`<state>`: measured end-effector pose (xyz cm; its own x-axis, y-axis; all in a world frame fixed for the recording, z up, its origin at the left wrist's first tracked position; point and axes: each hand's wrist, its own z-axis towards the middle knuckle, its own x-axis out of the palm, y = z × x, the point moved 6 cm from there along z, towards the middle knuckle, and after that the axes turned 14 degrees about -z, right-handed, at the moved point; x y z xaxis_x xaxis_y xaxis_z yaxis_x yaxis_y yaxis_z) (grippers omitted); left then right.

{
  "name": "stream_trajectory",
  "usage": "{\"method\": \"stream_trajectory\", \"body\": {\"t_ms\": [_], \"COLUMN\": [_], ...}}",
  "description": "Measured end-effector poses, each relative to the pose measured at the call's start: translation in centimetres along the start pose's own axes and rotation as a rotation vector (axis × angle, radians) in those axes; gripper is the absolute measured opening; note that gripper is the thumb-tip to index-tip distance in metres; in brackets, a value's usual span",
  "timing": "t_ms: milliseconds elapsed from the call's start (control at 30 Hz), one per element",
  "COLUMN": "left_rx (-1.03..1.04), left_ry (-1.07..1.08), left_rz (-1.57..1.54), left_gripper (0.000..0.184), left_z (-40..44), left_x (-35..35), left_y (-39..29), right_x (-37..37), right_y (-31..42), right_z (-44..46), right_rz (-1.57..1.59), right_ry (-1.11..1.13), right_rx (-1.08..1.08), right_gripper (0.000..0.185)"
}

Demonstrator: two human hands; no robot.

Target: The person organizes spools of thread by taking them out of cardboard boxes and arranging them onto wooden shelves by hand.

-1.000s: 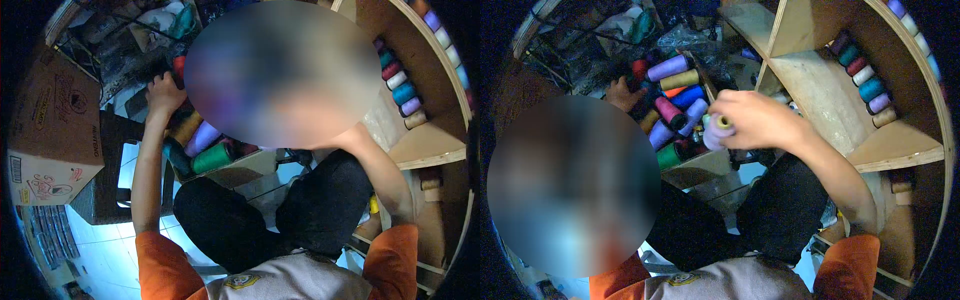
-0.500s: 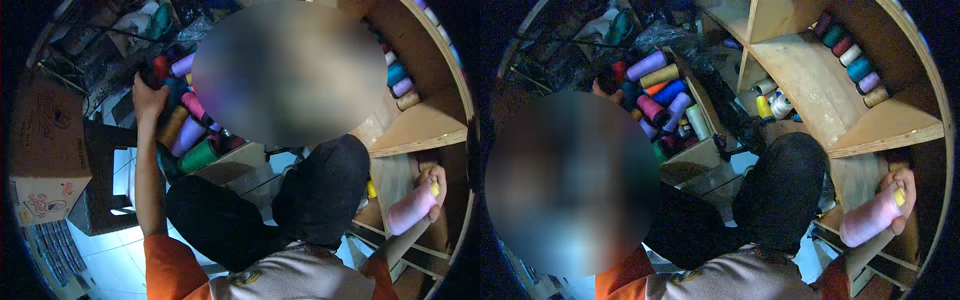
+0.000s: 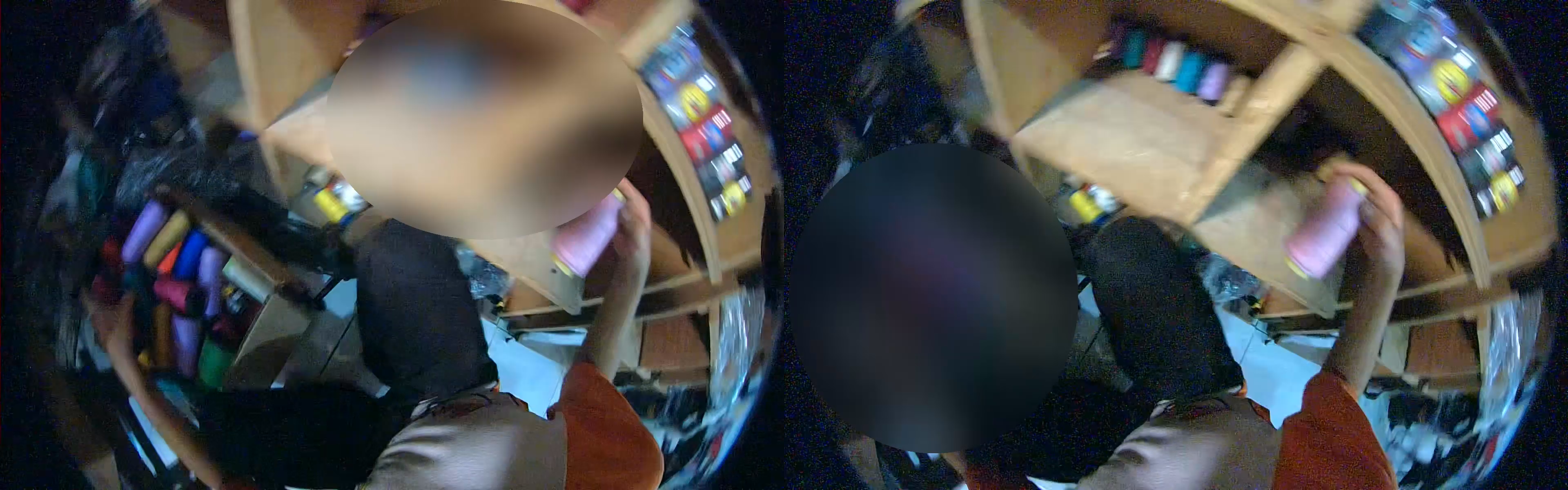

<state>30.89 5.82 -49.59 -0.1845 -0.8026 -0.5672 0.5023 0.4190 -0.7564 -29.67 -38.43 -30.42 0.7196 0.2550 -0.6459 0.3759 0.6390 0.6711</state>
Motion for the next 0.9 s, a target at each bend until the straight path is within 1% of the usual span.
{"method": "stream_trajectory", "body": {"t_ms": [33,67,100,167,200,233,267,300,367,400,433,467,500,533,567,633,667,733,833,900], "left_rx": [-0.026,-0.017,-0.015,0.033,0.076,0.226,0.373,0.294,0.122,0.054,0.035,0.001,0.012,0.023,0.021,0.014,-0.016,-0.08,-0.097,-0.098], "left_ry": [-0.199,-0.133,-0.067,0.039,0.099,0.186,0.278,0.341,0.449,0.472,0.533,0.57,0.564,0.563,0.569,0.574,0.604,0.654,0.652,0.66], "left_rz": [-0.076,-0.168,-0.26,-0.384,-0.456,-0.56,-0.657,-0.717,-0.828,-0.908,-0.913,-0.935,-0.926,-0.916,-0.924,-0.949,-0.965,-0.989,-0.956,-0.931], "left_gripper": [0.077,0.078,0.08,0.076,0.076,0.08,0.083,0.091,0.106,0.11,0.107,0.104,0.103,0.102,0.101,0.1,0.099,0.098,0.097,0.097], "left_z": [-1.0,-1.0,-1.1,-2.9,-3.5,-3.7,-4.0,-4.5,-5.8,-6.6,-7.1,-7.6,-7.9,-8.0,-8.1,-8.2,-8.4,-8.9,-9.2,-9.1], "left_x": [-1.3,-1.5,-1.8,0.0,0.7,1.6,2.8,4.0,6.6,7.8,8.3,8.5,8.8,9.2,9.7,10.7,11.3,12.1,12.4,12.3], "left_y": [-2.5,-5.3,-8.2,-17.3,-20.0,-21.7,-23.6,-24.8,-28.4,-30.0,-30.4,-31.2,-31.4,-31.4,-31.2,-30.4,-30.1,-29.6,-29.3,-28.8], "right_x": [-1.3,-2.4,-3.7,-5.8,-6.9,-8.3,-7.9,-7.7,-6.4,-6.7,-6.8,-8.6,-10.6,-12.6,-14.9,-17.6,-17.0,-13.7,-12.8,-13.7], "right_y": [-1.2,-2.2,-3.3,-5.5,-7.5,-9.6,-8.4,-7.4,-8.0,-9.3,-10.5,-13.1,-16.1,-18.9,-21.7,-26.8,-25.3,-21.4,-28.0,-32.4], "right_z": [-0.1,-0.1,-0.2,-0.5,-0.2,0.1,0.6,0.8,2.2,2.9,3.5,3.6,3.8,3.9,3.7,2.2,1.8,0.4,2.5,4.4], "right_rz": [-0.022,-0.034,-0.103,-0.279,-0.405,-0.53,-0.653,-0.844,-1.123,-1.035,-0.943,-0.63,-0.521,-0.417,-0.522,-0.461,-0.428,-0.256,-0.139,-0.105], "right_ry": [-0.017,-0.017,-0.082,-0.213,-0.202,-0.193,-0.179,-0.135,0.091,0.115,0.143,0.071,-0.039,-0.136,-0.273,-0.329,-0.359,-0.289,-0.025,0.003], "right_rx": [0.038,0.077,0.169,0.305,0.382,0.449,0.522,0.698,0.629,0.557,0.49,0.386,0.3,0.203,0.13,0.224,0.27,0.33,0.356,0.251], "right_gripper": [0.066,0.054,0.054,0.056,0.055,0.054,0.054,0.055,0.058,0.059,0.06,0.06,0.058,0.055,0.049,0.044,0.042,0.041,0.044,0.042]}}
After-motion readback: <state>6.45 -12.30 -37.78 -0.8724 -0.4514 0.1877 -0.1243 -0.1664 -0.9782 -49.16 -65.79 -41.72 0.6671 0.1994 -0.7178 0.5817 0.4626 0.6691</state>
